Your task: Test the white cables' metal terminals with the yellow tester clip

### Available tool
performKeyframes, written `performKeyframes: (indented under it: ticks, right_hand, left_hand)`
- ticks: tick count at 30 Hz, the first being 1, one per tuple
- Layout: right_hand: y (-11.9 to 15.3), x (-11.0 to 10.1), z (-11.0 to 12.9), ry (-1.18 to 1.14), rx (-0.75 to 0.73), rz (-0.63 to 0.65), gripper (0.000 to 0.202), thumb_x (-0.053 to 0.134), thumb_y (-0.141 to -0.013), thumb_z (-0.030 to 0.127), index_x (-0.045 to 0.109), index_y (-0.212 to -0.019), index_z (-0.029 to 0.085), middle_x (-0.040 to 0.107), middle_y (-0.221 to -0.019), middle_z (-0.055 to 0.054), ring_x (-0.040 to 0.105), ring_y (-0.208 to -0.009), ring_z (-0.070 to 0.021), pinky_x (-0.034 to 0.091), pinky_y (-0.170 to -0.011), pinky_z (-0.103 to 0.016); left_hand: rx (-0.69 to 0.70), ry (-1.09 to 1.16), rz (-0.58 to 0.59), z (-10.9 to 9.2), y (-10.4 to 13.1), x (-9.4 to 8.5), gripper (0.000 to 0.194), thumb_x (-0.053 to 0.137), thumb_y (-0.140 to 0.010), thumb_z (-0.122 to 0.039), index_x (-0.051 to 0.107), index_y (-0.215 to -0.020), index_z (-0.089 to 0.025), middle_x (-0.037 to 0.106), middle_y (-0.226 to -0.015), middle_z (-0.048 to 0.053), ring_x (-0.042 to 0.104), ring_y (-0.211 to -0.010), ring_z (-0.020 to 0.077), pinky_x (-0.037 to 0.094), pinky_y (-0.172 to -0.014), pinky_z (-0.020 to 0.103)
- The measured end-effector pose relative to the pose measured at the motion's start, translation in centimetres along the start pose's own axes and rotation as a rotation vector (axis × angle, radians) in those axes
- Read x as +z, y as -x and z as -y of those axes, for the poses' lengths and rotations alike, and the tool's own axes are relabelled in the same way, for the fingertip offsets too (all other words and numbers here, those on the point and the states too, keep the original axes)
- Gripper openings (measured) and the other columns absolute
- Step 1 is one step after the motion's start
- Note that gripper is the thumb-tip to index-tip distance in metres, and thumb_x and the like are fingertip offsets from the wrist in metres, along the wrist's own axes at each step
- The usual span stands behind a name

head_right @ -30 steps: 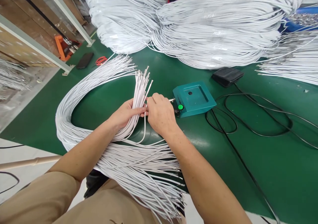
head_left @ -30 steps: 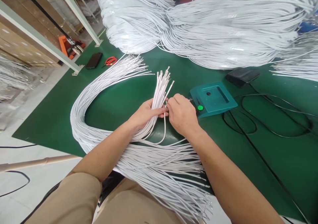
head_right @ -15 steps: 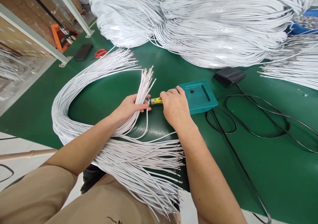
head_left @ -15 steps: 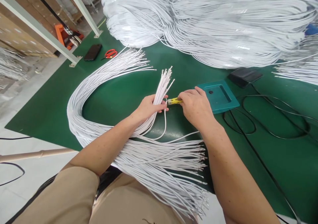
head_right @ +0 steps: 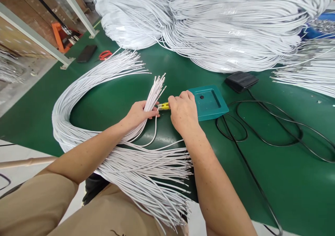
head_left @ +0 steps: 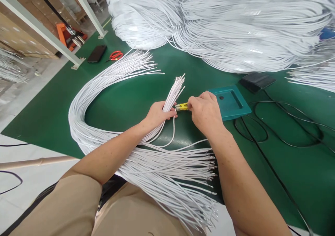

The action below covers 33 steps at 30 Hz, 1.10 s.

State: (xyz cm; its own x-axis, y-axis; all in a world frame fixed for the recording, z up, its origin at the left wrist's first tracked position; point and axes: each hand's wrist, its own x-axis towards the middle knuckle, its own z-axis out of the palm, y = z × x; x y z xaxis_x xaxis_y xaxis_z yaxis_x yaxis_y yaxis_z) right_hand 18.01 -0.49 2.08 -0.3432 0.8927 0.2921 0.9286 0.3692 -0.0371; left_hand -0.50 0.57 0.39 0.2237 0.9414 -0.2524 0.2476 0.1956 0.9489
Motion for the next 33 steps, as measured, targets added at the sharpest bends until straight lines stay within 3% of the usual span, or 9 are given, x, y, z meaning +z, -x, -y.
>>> performKeyframes:
  ticks: [3, 5, 7, 11, 16, 21, 25, 29, 33]
  right_hand:
    - [0.4, -0.3, -0.7, 0.030, 0.080, -0.107, 0.021, 0.049, -0.090, 0.021, 0.066, -0.102, 0.016, 0.069, -0.109, -0.013, 0.051, -0.111, -0.0300, 0.021, -0.110, -0.058]
    - [0.7, -0.3, -1.5, 0.080, 0.217, -0.187, 0.033, 0.047, -0.093, 0.029, 0.061, -0.118, 0.013, 0.057, -0.134, -0.019, 0.042, -0.127, -0.0356, 0.016, -0.109, -0.066]
    - [0.9, -0.2, -2.2, 0.114, 0.312, -0.200, 0.043, 0.043, -0.096, 0.035, 0.055, -0.128, 0.011, 0.049, -0.143, -0.023, 0.036, -0.134, -0.0389, 0.017, -0.108, -0.069]
    - [0.9, 0.2, -2.5, 0.102, 0.326, -0.132, 0.046, 0.040, -0.097, 0.038, 0.053, -0.133, 0.011, 0.051, -0.142, -0.021, 0.038, -0.136, -0.0378, 0.018, -0.110, -0.068]
    - [1.0, -0.7, -2.8, 0.014, 0.330, -0.074, 0.053, 0.040, -0.096, 0.046, 0.052, -0.135, 0.012, 0.050, -0.143, -0.020, 0.036, -0.139, -0.0375, 0.020, -0.112, -0.065]
    - [2.1, -2.8, -5.4, -0.110, 0.168, 0.182, 0.081, 0.058, -0.080, 0.063, 0.039, -0.147, 0.021, 0.035, -0.156, -0.015, 0.026, -0.145, -0.0391, 0.020, -0.113, -0.063]
    - [2.4, -3.3, -5.7, -0.052, 0.177, 0.302, 0.097, 0.070, -0.071, 0.052, 0.027, -0.153, 0.024, 0.022, -0.161, -0.012, 0.017, -0.148, -0.0395, 0.016, -0.114, -0.066]
    - [1.9, -2.4, -4.7, 0.021, 0.264, 0.226, 0.089, 0.068, -0.074, 0.043, 0.030, -0.151, 0.022, 0.031, -0.157, -0.015, 0.022, -0.146, -0.0396, 0.020, -0.112, -0.066]
    - [1.6, -1.6, -4.4, 0.035, 0.323, 0.080, 0.080, 0.065, -0.077, 0.046, 0.036, -0.147, 0.020, 0.037, -0.151, -0.019, 0.028, -0.141, -0.0426, 0.022, -0.107, -0.069]
  left_hand:
    - [-0.013, 0.038, 0.011, 0.0, 0.1, -0.1, 0.039, 0.073, -0.068, -0.019, 0.068, -0.106, -0.011, 0.071, -0.081, 0.004, 0.072, -0.076, 0.0175, 0.053, -0.063, 0.024]
    - [-0.039, 0.069, 0.020, 0.0, 0.1, -0.2, 0.040, 0.074, -0.067, -0.018, 0.068, -0.106, -0.011, 0.071, -0.082, 0.005, 0.072, -0.076, 0.0180, 0.052, -0.064, 0.024]
    - [-0.061, 0.105, 0.021, 0.1, 0.0, -0.3, 0.040, 0.075, -0.067, -0.018, 0.068, -0.105, -0.010, 0.071, -0.083, 0.005, 0.072, -0.076, 0.0186, 0.052, -0.064, 0.025]
    - [-0.077, 0.155, 0.019, 0.1, -0.1, -1.0, 0.042, 0.077, -0.066, -0.018, 0.068, -0.106, -0.011, 0.070, -0.084, 0.005, 0.072, -0.078, 0.0190, 0.051, -0.066, 0.025]
    - [0.023, 0.218, 0.012, -0.5, 0.2, -1.9, 0.042, 0.078, -0.067, -0.020, 0.066, -0.107, -0.015, 0.068, -0.110, 0.008, 0.070, -0.076, 0.0143, 0.046, -0.061, 0.022]
    - [0.032, 0.298, 0.093, -0.8, 0.5, -2.0, 0.048, 0.081, -0.066, -0.024, 0.062, -0.110, -0.016, 0.069, -0.098, 0.005, 0.067, -0.070, 0.0122, 0.041, -0.057, 0.021]
    - [-0.004, 0.287, 0.160, -0.9, 0.9, -1.8, 0.052, 0.081, -0.068, -0.031, 0.061, -0.115, -0.019, 0.071, -0.099, 0.007, 0.069, -0.079, 0.0157, 0.043, -0.059, 0.021]
    - [-0.031, 0.252, 0.169, -1.1, 1.5, -1.5, 0.041, 0.076, -0.073, -0.043, 0.068, -0.106, -0.019, 0.070, -0.110, 0.009, 0.065, -0.100, 0.0203, 0.048, -0.065, 0.022]
    - [-0.072, 0.300, 0.151, -1.2, 1.6, -1.2, 0.042, 0.080, -0.069, -0.038, 0.071, -0.104, -0.017, 0.071, -0.097, 0.006, 0.063, -0.082, 0.0138, 0.050, -0.071, 0.025]
